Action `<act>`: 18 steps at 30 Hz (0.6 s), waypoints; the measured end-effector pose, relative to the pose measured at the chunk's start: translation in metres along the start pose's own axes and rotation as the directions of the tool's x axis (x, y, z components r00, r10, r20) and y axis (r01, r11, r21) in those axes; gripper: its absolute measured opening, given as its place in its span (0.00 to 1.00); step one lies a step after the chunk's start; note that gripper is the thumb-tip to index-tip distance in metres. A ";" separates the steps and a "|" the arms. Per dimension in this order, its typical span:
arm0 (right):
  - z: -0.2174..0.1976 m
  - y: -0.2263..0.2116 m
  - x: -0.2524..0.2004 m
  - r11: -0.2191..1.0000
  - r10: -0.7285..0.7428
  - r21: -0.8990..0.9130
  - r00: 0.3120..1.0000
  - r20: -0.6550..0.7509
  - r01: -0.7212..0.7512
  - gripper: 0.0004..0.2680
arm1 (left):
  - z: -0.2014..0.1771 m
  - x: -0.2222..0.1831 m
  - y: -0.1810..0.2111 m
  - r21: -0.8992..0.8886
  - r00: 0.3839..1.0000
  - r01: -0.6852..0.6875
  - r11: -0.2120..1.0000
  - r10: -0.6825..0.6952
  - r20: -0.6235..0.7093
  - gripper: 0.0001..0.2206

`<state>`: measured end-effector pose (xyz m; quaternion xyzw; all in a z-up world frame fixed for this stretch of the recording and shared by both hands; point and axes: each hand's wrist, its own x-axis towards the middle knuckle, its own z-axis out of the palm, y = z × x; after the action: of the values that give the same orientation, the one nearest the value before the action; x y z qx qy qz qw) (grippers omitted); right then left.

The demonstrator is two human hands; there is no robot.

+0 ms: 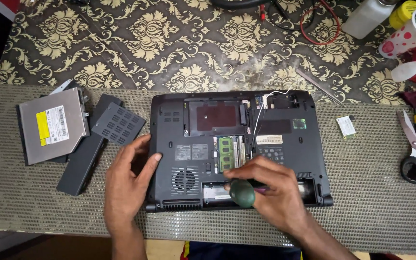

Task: Disassembling and working on the internal components of a laptop using a screwdriver on a repair bench.

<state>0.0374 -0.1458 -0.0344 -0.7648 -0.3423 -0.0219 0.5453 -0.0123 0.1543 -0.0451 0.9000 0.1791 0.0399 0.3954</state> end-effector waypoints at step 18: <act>-0.032 -0.023 0.008 0.892 0.347 0.372 0.915 -0.205 -0.255 0.11 | 0.035 -0.032 0.065 -0.150 0.868 -0.461 0.875 0.479 0.129 0.14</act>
<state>0.0416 -0.1653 0.0008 -0.6940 -0.1408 0.0200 0.7058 -0.0154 0.0776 -0.0196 0.8926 -0.0807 0.0720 0.4377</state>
